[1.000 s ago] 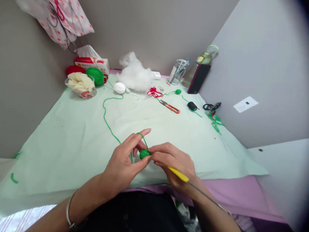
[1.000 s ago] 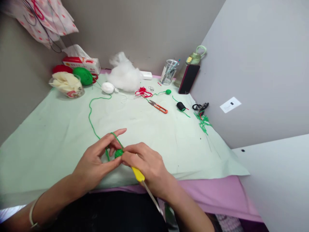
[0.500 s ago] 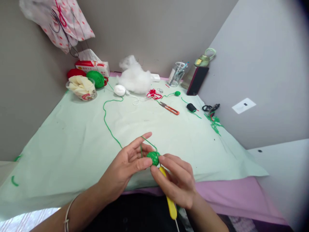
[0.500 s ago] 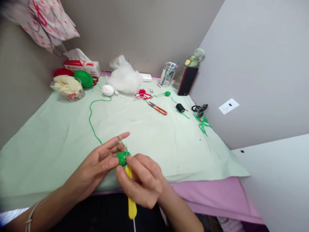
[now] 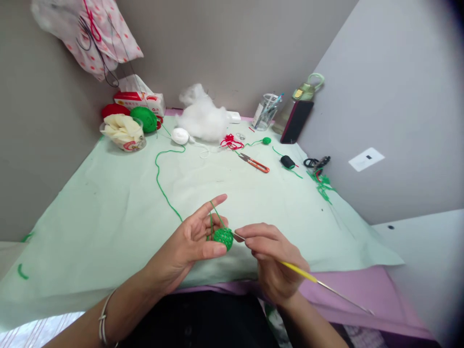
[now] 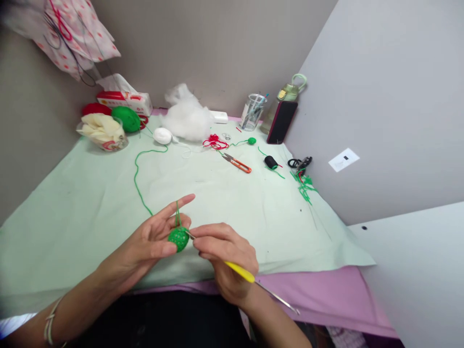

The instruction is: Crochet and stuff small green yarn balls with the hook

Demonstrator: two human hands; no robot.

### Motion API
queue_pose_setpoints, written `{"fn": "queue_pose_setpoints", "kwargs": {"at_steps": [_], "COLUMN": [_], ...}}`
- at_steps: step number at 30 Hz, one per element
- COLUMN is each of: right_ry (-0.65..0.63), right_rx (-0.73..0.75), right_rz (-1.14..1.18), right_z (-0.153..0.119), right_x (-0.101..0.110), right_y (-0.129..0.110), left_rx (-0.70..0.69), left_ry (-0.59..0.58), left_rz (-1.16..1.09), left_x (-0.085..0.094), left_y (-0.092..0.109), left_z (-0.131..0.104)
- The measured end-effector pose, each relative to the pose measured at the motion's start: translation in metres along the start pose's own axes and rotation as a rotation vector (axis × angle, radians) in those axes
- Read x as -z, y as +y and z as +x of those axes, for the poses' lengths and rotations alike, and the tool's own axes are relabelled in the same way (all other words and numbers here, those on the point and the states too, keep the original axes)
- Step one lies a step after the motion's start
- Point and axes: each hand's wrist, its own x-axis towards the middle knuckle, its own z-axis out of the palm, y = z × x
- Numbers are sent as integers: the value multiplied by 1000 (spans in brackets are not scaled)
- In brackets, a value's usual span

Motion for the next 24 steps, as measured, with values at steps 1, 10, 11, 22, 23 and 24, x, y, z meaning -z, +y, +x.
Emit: {"fn": "queue_pose_setpoints", "kwargs": {"at_steps": [1, 10, 11, 22, 23, 24], "right_ry": [-28, -57, -55, 11, 34, 56], "right_rx": [-11, -246, -276, -555, -590, -631], "right_rz": [2, 165, 196, 474, 499, 523], "right_z": [1, 3, 3, 7, 7, 8], "right_x": [3, 17, 17, 11, 9, 8], "right_y": [-1, 1, 1, 0, -1, -2], "left_rx": [-14, -30, -19, 2, -1, -7], "left_ry": [4, -23, -28, -156, -153, -147], "left_rz": [22, 202, 203, 120, 129, 146], "left_x": [1, 9, 10, 13, 14, 14], "left_y": [1, 4, 4, -1, -1, -1], "left_z": [0, 1, 1, 2, 1, 1]}}
